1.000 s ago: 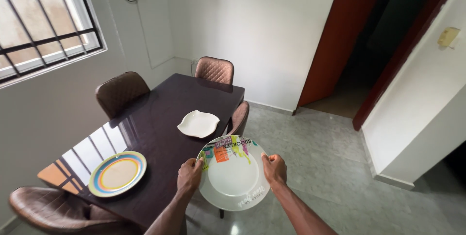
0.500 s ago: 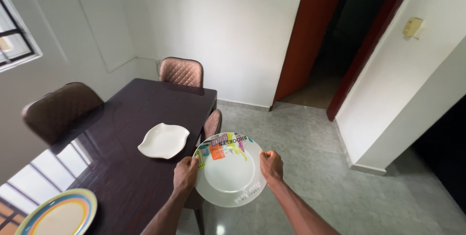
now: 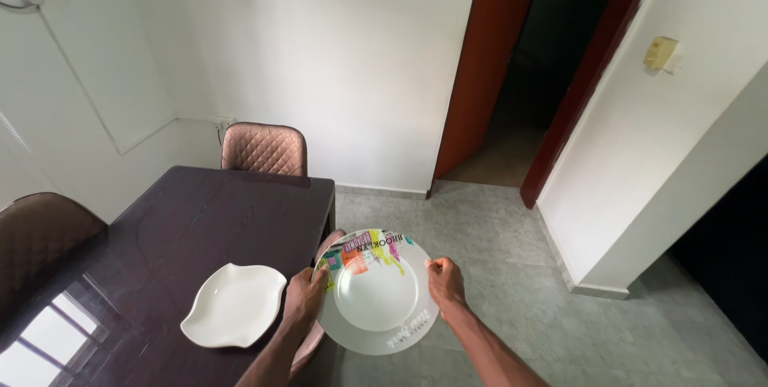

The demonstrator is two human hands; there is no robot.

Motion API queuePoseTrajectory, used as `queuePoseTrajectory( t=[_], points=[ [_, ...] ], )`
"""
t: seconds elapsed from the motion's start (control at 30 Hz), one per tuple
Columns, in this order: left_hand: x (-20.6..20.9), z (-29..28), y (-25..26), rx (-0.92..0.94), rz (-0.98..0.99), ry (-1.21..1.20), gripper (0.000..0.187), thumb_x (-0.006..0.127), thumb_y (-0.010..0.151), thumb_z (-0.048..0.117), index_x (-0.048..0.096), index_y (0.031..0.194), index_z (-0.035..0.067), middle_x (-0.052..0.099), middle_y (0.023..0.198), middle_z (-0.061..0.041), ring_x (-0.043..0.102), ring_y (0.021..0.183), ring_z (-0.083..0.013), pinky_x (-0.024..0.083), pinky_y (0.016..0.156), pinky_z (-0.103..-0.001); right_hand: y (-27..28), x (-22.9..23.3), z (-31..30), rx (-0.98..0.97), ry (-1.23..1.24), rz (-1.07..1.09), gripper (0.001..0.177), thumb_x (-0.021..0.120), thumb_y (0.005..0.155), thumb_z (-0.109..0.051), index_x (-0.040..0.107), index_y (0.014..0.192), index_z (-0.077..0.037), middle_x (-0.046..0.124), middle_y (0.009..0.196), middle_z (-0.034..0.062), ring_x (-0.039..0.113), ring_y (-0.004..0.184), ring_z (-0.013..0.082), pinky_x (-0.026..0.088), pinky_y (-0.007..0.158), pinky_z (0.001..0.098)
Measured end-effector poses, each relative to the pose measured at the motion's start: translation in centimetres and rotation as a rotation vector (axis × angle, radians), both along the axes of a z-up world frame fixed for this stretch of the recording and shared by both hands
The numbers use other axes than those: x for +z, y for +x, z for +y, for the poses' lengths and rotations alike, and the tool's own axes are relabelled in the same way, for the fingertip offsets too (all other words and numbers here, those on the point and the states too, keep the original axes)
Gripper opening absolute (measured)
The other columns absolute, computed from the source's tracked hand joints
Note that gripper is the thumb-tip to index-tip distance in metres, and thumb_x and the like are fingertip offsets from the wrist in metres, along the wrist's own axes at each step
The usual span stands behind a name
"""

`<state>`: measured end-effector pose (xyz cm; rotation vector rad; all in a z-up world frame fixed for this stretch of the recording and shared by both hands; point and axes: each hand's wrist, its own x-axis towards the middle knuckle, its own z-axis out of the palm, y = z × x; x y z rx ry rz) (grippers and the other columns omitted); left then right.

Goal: Placing several decorative or dining plates on a dining table.

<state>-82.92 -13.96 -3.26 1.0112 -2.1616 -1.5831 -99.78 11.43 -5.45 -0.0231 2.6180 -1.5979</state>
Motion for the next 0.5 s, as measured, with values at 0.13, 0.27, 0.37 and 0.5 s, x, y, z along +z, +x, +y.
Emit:
queuePoseTrajectory(
  t=[0.13,0.27,0.37,0.5],
  points=[
    [0.2,-1.8,-2.9,-0.012,0.0,0.022,0.048,0.059,0.094,0.046,0.071,0.092,0.0,0.073,0.075,-0.015,0.069,0.069,-0.0211,0.054,0.069,-0.039,-3.0,0.7,-1.8,0.008,-0.048,-0.016,0.031,0.067,0.094,-0.031,0.069,0.102,-0.001,0.074,0.091,0.0113,0.068,0.08,0.0229,0.055,0.072,0.0396],
    [-0.9,-3.7,-5.5,-0.014,-0.034,-0.008,0.054,0.059,0.096,0.047,0.071,0.093,-0.005,0.072,0.079,-0.017,0.068,0.073,-0.0227,0.054,0.071,-0.039,-5.5,1.3,-3.8,0.024,-0.063,-0.071,0.031,0.065,0.097,-0.032,0.068,0.105,-0.002,0.073,0.094,0.0102,0.068,0.082,0.0217,0.055,0.073,0.0395],
    [-0.5,-4.5,-7.2,0.021,-0.034,0.031,0.051,0.059,0.096,0.046,0.072,0.099,-0.003,0.074,0.082,-0.016,0.069,0.077,-0.0218,0.054,0.074,-0.038,-8.3,0.1,-5.2,0.034,-0.08,-0.076,0.032,0.065,0.097,-0.032,0.069,0.106,-0.001,0.074,0.096,0.0106,0.069,0.084,0.0215,0.056,0.074,0.0391],
    [-1.7,-6.0,-10.3,0.058,0.057,0.081,0.05,0.059,0.095,0.043,0.073,0.107,-0.003,0.075,0.084,-0.013,0.071,0.078,-0.0202,0.055,0.075,-0.037,-12.4,-1.1,-7.6,0.043,-0.096,-0.067,0.033,0.065,0.097,-0.031,0.069,0.107,0.0,0.075,0.096,0.0118,0.069,0.084,0.0217,0.055,0.075,0.0382]
  ],
)
